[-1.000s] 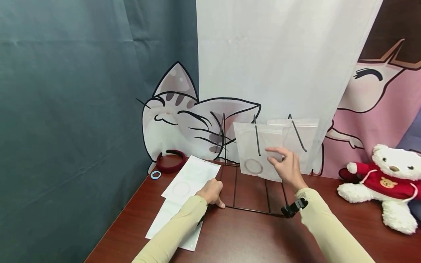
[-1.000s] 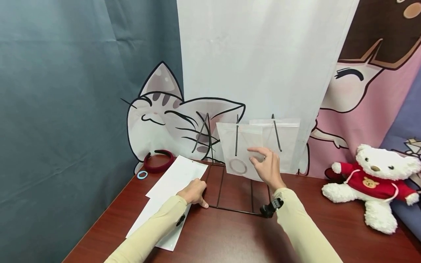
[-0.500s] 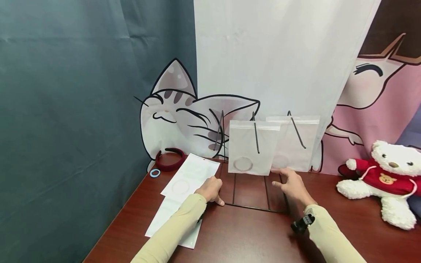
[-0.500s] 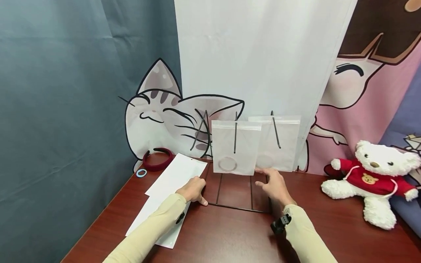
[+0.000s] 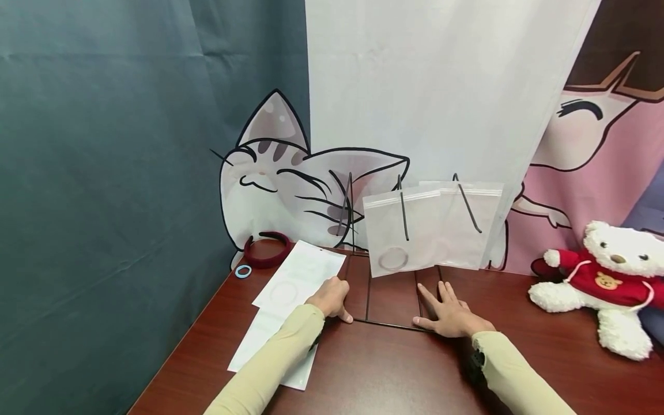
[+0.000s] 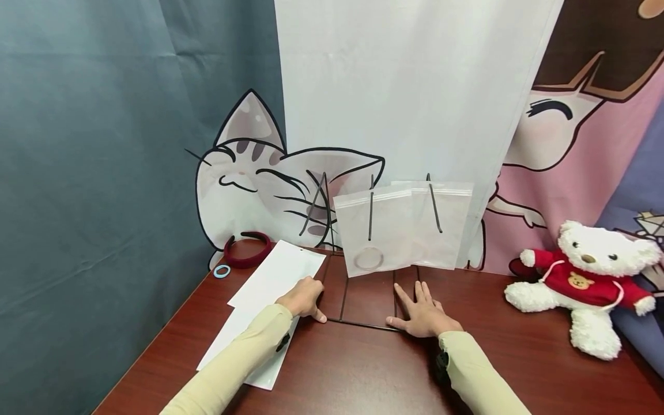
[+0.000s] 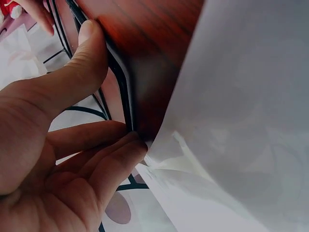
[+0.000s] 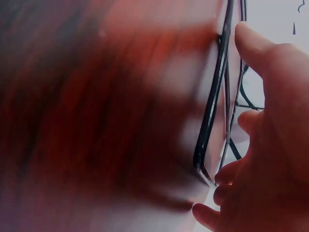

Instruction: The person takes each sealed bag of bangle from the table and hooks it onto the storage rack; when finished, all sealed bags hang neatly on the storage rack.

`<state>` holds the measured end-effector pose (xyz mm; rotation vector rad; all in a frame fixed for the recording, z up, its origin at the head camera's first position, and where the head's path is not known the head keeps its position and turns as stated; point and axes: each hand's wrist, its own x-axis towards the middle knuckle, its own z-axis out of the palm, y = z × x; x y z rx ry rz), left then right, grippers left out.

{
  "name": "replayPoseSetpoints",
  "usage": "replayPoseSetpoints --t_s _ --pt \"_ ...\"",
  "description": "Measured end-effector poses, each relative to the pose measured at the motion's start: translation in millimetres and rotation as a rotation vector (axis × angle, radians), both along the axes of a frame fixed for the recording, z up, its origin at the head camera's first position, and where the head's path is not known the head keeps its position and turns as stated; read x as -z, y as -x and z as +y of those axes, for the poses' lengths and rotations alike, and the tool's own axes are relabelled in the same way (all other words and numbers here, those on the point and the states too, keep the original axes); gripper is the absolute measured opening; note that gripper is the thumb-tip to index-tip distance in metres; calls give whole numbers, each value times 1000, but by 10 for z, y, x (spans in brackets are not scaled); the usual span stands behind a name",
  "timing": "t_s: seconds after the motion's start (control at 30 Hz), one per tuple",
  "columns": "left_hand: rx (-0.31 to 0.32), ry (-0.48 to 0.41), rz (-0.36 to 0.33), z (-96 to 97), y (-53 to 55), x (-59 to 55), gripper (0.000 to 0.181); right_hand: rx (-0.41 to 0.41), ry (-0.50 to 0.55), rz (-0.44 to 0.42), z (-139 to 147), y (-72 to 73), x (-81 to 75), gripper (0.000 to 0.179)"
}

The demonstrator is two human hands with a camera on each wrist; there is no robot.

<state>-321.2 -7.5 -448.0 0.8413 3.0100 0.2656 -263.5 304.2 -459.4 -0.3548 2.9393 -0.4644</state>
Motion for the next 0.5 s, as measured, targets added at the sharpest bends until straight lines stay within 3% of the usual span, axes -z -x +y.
replayPoseSetpoints --t_s 0.13,0.37,0.5 --pt "3 6 -4 2 7 -4 48 -26 15 -12 19 18 44 90" --pt "3 8 -6 -1 -5 -14 47 -42 20 0 160 110 271 93" --pt "6 12 -5 -7 -8 -16 48 -23 7 -19 95 49 163 94"
